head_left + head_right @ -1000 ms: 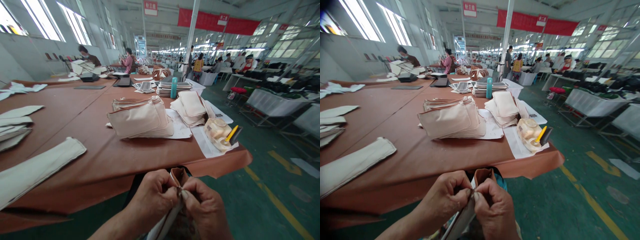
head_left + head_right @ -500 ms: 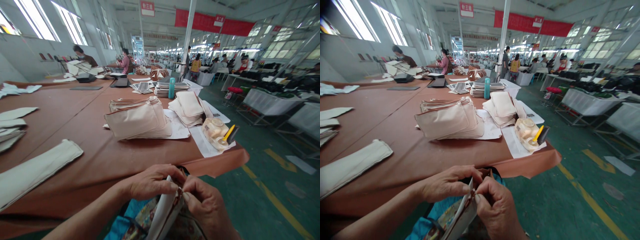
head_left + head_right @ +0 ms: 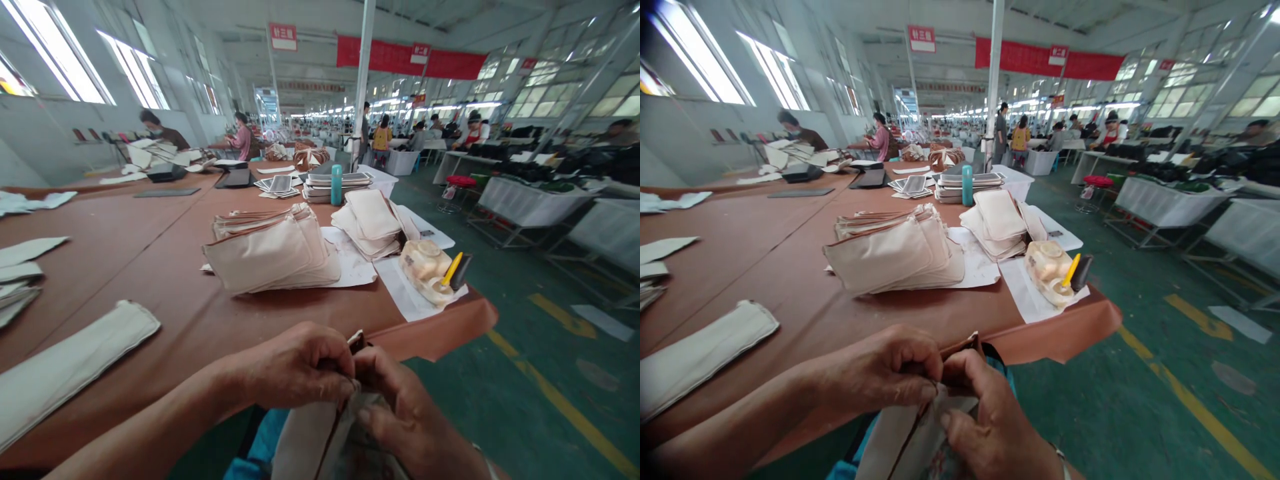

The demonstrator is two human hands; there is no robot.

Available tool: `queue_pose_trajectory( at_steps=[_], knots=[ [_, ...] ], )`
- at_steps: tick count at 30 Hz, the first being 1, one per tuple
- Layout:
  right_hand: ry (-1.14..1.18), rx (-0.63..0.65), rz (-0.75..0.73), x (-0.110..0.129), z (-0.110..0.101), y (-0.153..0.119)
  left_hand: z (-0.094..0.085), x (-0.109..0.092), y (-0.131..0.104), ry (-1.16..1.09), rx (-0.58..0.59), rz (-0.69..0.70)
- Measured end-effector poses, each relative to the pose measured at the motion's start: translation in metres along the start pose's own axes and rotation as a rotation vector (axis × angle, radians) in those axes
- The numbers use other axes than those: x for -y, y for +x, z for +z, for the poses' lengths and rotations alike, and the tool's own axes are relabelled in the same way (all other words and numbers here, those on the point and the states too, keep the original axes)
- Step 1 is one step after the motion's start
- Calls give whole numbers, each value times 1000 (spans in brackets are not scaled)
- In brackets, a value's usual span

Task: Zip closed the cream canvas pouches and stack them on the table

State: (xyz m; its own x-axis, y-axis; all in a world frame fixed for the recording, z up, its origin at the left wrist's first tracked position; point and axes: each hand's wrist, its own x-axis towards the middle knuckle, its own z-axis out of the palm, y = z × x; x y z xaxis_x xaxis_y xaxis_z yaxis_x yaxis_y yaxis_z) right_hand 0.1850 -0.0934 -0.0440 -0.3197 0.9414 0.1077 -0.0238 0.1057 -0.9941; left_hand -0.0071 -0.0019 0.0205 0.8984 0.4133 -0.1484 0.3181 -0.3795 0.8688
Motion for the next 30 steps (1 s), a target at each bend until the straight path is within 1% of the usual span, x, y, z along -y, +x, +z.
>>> queue_pose_trajectory(
  at_steps=[2,4,6,10,13,15,17,20,22,26,30],
  knots=[
    [-71,-49,-17,-4,5,1,-5,-8,1,50,-20,7],
    [-158,-95,-30,-5,5,1,-8,-14,2,92,-36,23],
    [-204,-92,-18,-3,0,1,-9,-15,3,150,-47,51],
    [-194,-83,51,4,-12,3,-6,-11,4,335,-58,91],
    [-207,-113,81,5,-18,7,2,-4,6,444,-114,93],
    [-141,-119,132,4,-19,11,8,0,8,490,-159,93],
    [-49,-96,182,4,-20,15,13,3,10,508,-190,74],
    [-11,-82,219,5,-20,20,18,5,12,509,-220,23],
    [-11,-119,233,7,-19,22,19,7,12,507,-222,8],
    [76,-204,324,8,-18,22,17,10,11,511,-235,35],
    [148,-212,355,9,-18,19,18,11,9,476,-265,35]
  ],
)
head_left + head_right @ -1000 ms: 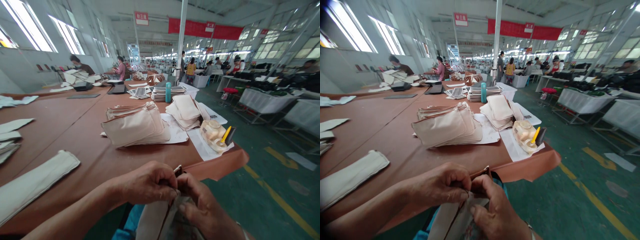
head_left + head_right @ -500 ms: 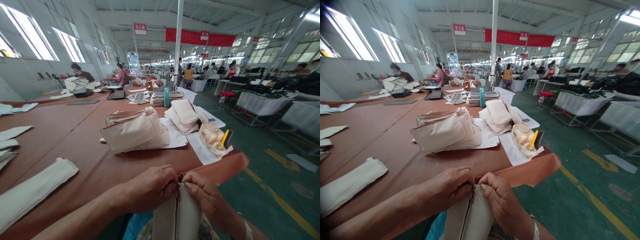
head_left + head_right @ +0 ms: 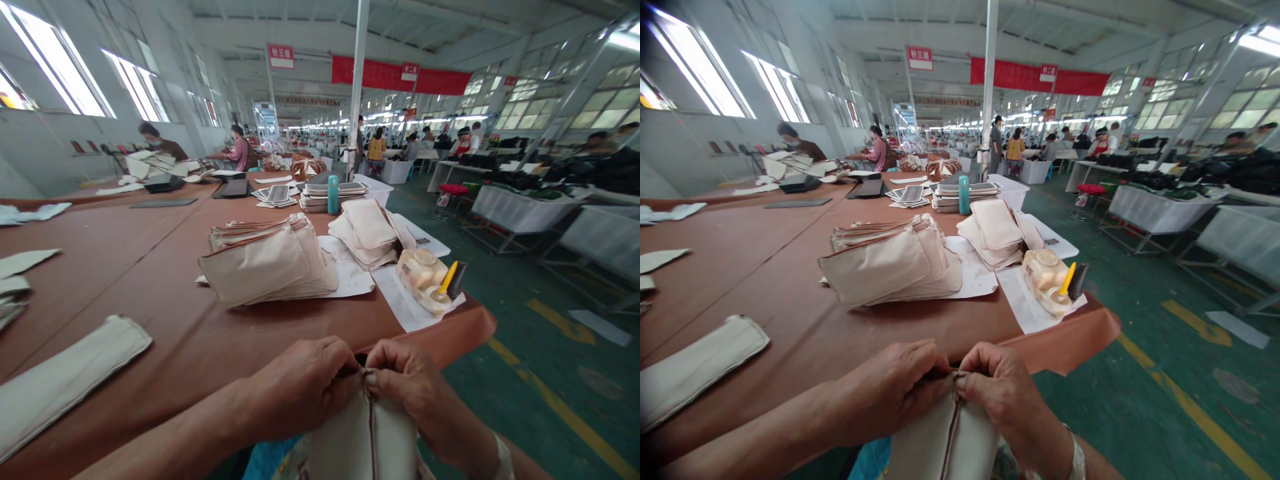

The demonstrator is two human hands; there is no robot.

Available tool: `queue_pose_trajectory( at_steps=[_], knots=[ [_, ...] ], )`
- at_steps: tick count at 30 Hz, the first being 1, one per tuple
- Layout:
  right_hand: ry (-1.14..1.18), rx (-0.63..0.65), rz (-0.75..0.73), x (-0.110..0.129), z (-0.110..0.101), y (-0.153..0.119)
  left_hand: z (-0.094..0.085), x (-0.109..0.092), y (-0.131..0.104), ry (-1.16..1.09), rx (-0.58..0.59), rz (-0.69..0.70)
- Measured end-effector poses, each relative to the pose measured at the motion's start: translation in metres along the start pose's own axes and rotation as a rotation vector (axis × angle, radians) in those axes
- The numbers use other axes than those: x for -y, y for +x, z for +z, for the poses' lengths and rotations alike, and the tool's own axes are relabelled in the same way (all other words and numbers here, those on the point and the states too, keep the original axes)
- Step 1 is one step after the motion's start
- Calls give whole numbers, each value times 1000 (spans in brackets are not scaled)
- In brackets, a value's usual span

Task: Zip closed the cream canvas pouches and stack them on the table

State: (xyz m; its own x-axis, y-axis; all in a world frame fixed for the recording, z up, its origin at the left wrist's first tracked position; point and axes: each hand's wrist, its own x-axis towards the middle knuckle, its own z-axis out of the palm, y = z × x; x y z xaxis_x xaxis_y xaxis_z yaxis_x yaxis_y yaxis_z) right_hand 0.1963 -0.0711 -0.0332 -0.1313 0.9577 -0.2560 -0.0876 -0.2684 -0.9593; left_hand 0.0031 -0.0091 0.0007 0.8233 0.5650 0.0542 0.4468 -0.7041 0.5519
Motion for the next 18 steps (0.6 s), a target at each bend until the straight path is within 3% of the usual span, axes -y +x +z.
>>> queue_pose_trajectory(
  at_steps=[4,8,15,18],
  knots=[
    [-37,-10,-9,0,-1,-3,4,-2,1,-46,-40,-22],
    [-63,-13,-10,3,0,-3,6,-5,2,58,-16,33],
    [-94,-3,-34,-4,0,-3,20,-10,-3,282,13,-55],
    [-114,-8,-64,-9,-2,-2,30,-8,-6,252,27,-101]
  ],
)
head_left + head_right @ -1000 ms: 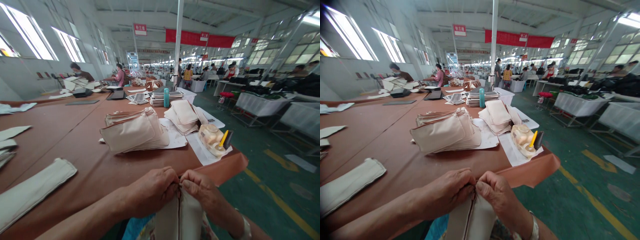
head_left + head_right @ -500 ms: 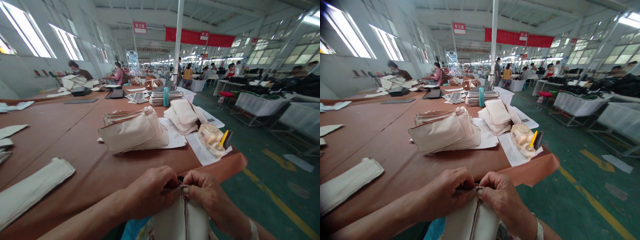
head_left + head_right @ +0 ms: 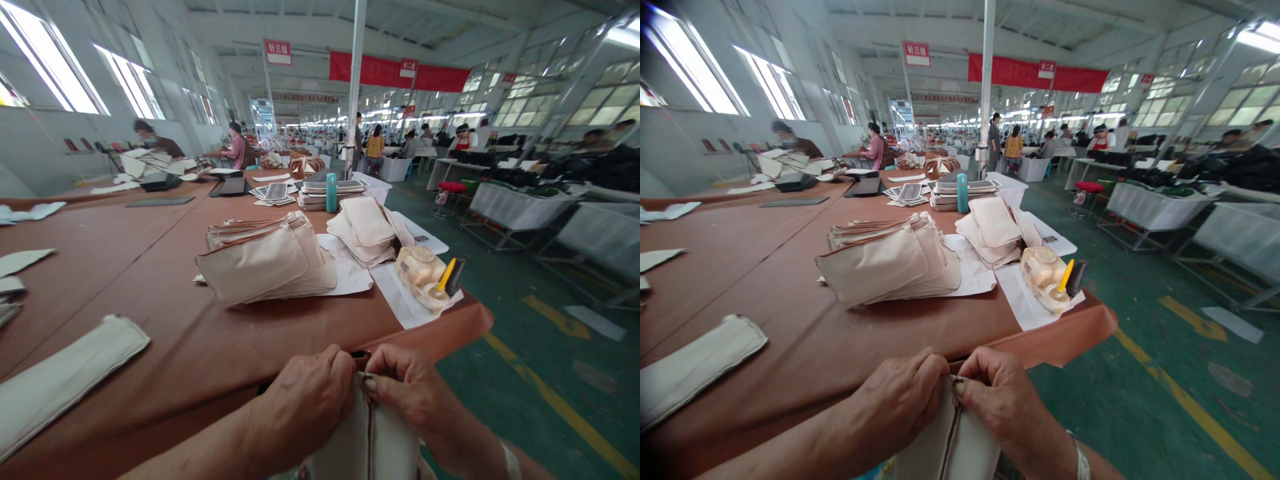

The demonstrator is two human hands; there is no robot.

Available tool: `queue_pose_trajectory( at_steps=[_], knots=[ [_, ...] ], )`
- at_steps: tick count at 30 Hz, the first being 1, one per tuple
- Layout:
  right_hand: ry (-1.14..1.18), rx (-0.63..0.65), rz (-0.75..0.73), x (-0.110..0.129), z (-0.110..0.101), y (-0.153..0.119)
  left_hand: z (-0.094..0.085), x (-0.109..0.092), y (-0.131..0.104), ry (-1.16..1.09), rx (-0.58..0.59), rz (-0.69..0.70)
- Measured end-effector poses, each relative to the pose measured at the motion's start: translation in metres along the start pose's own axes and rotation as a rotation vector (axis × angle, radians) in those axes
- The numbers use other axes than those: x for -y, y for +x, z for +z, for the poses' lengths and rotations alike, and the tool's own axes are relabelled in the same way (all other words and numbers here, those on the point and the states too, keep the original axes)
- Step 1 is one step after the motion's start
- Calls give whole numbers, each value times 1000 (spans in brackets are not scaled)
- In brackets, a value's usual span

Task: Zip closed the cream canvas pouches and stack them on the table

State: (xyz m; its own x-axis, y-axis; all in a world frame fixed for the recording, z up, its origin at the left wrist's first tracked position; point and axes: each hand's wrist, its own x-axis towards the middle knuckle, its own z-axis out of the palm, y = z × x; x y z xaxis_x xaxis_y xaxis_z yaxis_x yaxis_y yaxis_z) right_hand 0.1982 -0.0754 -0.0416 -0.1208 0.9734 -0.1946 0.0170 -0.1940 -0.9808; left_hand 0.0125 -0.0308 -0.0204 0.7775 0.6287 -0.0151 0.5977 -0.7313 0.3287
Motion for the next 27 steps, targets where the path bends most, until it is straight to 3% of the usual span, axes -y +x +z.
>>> queue_pose_trajectory(
  at_steps=[5,9,13,17,23,27],
  knots=[
    [43,6,49,1,-2,-4,3,1,-1,-454,-70,-98],
    [74,8,106,3,-1,-8,-9,7,1,-782,56,-130],
    [110,10,123,3,1,-8,-16,12,2,-921,112,-129],
    [109,-7,140,4,2,-7,-8,12,1,-821,77,-135],
    [110,-8,180,1,-1,-9,6,17,-3,-427,-194,-77],
    [102,-26,203,2,-1,-10,-1,14,-7,-412,-149,-86]
  ],
)
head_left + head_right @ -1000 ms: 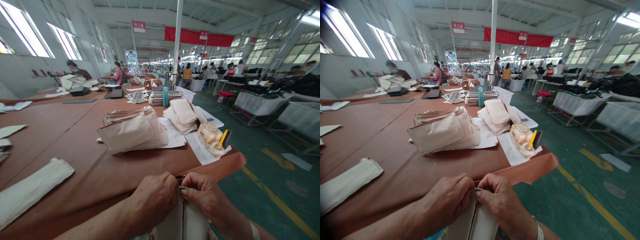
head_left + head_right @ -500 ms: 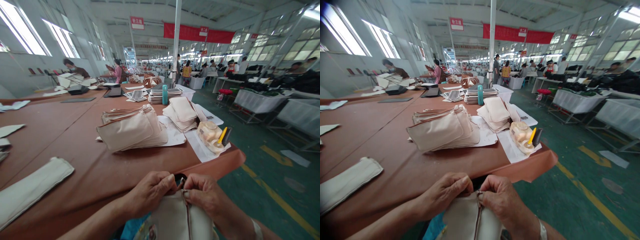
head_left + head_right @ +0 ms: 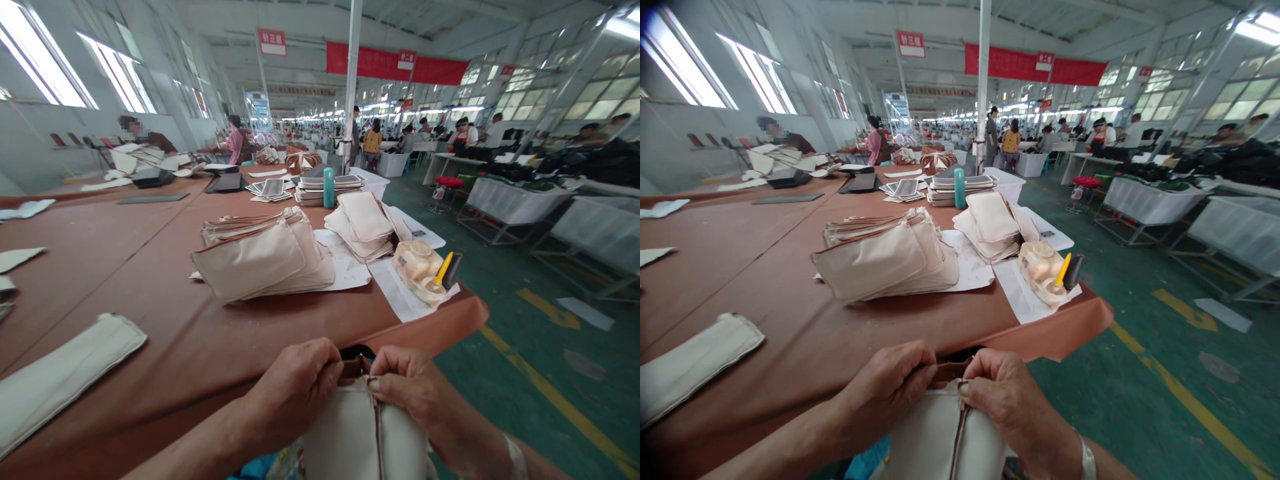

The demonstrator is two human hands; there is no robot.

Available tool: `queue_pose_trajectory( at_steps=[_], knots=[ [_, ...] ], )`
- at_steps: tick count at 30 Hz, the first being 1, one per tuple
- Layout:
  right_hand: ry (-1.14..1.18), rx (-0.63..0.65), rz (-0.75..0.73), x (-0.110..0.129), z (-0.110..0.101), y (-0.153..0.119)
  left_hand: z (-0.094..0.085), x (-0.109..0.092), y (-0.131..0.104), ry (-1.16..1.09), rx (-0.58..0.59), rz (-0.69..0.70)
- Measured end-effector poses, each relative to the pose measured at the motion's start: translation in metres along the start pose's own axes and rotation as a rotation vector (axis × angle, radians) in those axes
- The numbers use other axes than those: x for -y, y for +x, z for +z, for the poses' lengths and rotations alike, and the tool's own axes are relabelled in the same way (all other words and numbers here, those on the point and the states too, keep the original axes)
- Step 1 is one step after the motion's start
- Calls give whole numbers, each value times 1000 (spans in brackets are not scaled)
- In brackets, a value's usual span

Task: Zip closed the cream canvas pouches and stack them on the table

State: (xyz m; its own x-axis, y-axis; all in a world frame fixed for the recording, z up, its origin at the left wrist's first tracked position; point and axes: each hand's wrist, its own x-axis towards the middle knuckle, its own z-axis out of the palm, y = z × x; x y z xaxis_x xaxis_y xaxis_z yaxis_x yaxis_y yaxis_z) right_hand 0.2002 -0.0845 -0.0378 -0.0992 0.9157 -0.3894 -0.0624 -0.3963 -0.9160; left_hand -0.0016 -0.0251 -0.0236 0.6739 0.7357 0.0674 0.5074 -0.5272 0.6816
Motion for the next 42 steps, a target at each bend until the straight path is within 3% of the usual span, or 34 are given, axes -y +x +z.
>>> queue_pose_trajectory(
  at_steps=[8,12,15,17,19,22,25,32,37,40,42],
  knots=[
    [-28,7,-21,6,5,-2,12,-3,3,145,24,121],
    [-19,19,-20,2,5,-1,20,-10,2,422,46,134],
    [-39,18,-49,-1,3,0,16,-14,1,622,163,221],
    [-61,30,-70,-2,1,0,8,-14,1,631,256,259],
    [-64,50,-64,-1,0,0,-1,-12,2,505,274,219],
    [-35,56,-19,1,-1,-1,-13,-11,4,145,228,82],
    [-37,50,-56,0,0,-3,-16,-13,7,-177,257,-11],
    [-17,15,-81,-5,1,-3,8,-13,12,-609,426,-309],
    [-25,57,-92,-6,-2,-8,16,-9,8,-780,377,-422],
    [-69,118,-230,-5,-6,-13,15,-10,2,-954,367,-472],
    [-191,173,-445,-4,-8,-16,14,-12,-1,-1056,365,-520]
  ],
)
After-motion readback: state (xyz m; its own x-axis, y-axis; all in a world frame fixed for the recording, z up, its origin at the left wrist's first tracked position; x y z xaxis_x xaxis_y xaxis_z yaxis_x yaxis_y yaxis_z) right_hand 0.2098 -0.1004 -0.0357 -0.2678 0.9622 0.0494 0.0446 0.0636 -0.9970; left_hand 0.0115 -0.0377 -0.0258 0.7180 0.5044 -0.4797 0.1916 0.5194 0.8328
